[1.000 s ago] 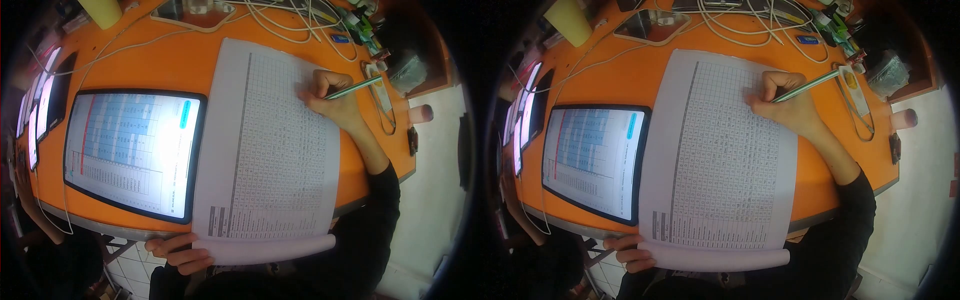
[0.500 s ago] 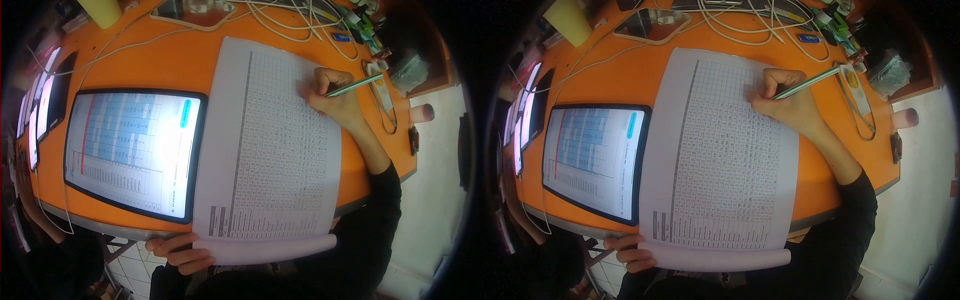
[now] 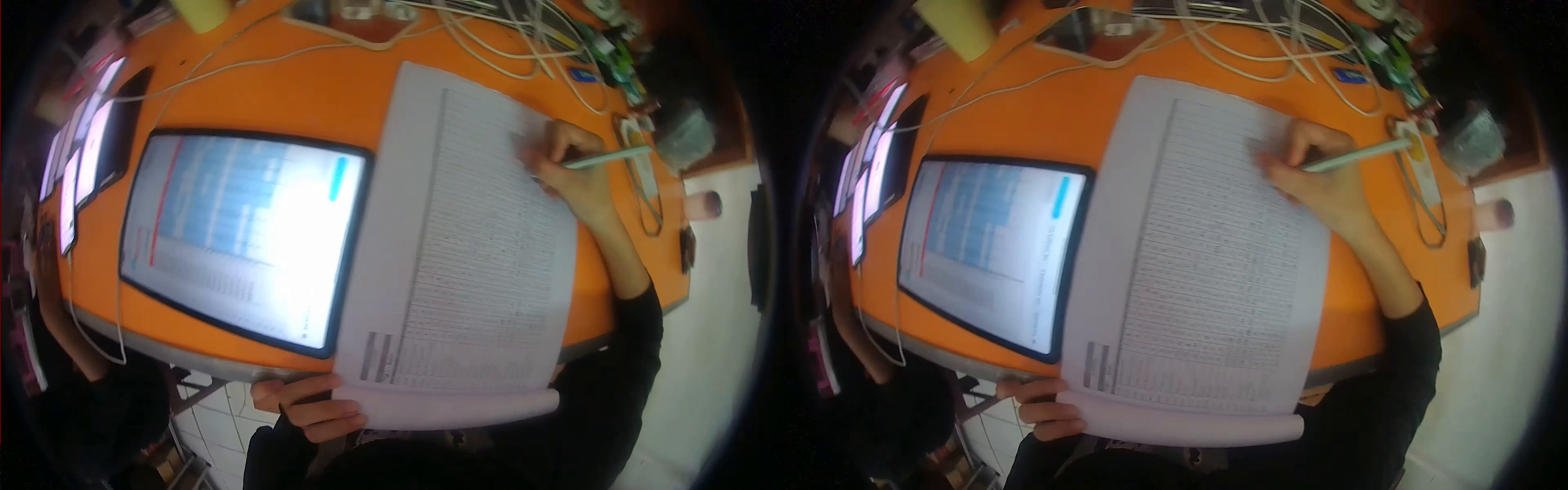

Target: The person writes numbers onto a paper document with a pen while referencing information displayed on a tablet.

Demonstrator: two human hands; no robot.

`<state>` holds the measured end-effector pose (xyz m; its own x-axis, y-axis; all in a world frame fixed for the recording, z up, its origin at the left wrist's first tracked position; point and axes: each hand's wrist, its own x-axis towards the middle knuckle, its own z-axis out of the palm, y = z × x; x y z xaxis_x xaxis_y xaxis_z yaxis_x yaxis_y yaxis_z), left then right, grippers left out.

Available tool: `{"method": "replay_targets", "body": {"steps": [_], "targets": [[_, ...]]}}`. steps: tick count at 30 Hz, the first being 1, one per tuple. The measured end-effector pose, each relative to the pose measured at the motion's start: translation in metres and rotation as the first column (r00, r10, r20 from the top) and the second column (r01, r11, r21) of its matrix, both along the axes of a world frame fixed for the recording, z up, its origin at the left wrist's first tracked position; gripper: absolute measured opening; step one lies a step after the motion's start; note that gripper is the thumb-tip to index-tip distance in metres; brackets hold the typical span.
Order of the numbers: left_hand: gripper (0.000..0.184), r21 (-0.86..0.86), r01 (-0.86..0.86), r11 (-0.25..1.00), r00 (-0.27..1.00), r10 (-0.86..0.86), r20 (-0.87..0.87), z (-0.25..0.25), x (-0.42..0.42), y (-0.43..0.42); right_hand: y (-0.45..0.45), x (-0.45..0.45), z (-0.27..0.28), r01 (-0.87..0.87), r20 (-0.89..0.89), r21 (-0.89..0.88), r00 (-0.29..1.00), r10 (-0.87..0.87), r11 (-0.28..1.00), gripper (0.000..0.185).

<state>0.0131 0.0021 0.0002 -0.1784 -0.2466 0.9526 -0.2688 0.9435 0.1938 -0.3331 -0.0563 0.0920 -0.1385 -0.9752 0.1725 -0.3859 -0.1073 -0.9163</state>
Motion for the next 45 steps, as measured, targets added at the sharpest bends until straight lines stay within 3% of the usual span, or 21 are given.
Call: {"method": "replay_targets", "body": {"steps": [4, 6, 9, 11, 13, 23, 28, 38, 40, 45], "targets": [[0.035, -0.032, 0.011, 0.999, 0.996, -0.008, 0.093, -0.002, 0.009, 0.001, -0.004, 0.007, 0.002, -0.033, 0.044, -0.059, 0.998, 0.036, 0.998, 0.032], [0.035, 0.102, -0.025, 0.995, 0.996, 0.016, 0.082, 0.003, 0.005, 0.008, -0.004, 0.009, 0.001, -0.069, 0.017, -0.128, 0.997, 0.072, 0.989, 0.034], [0.029, 0.101, -0.023, 0.995, 0.999, 0.018, 0.051, 0.0, 0.005, 0.008, -0.003, 0.005, -0.001, -0.081, -0.094, -0.137, 0.993, 0.069, 0.987, 0.035], [0.027, 0.092, 0.01, 0.996, 0.999, -0.015, 0.05, -0.002, 0.003, 0.011, -0.002, -0.001, -0.004, -0.069, -0.077, -0.111, 0.995, 0.061, 0.991, 0.036], [0.024, 0.153, -0.082, 0.985, 0.993, 0.094, -0.071, -0.003, -0.006, 0.016, 0.0, -0.006, -0.004, -0.056, -0.062, -0.084, 0.997, 0.051, 0.995, 0.037], [0.028, 0.125, -0.082, 0.989, 0.97, 0.108, -0.218, -0.004, -0.018, 0.011, 0.002, -0.009, -0.002, -0.044, -0.092, -0.061, 0.995, 0.038, 0.997, 0.038], [0.032, 0.168, -0.135, 0.976, 0.97, 0.165, -0.18, 0.0, -0.015, 0.013, 0.002, -0.008, -0.001, -0.058, -0.099, -0.053, 0.994, 0.053, 0.997, 0.038], [0.026, 0.113, -0.085, 0.99, 0.98, 0.104, -0.171, 0.002, -0.016, 0.008, 0.003, -0.008, 0.001, -0.01, -0.052, 0.06, 0.999, 0.013, 0.998, 0.039], [0.026, 0.125, -0.094, 0.988, 0.985, 0.11, -0.132, 0.003, -0.015, 0.008, 0.002, -0.01, -0.002, -0.048, -0.174, -0.009, 0.984, 0.046, 0.999, 0.04], [0.026, 0.068, -0.085, 0.994, 0.984, 0.094, -0.15, 0.0, -0.015, 0.003, 0.002, -0.011, -0.003, -0.077, -0.171, -0.059, 0.983, 0.066, 0.995, 0.038]]}}
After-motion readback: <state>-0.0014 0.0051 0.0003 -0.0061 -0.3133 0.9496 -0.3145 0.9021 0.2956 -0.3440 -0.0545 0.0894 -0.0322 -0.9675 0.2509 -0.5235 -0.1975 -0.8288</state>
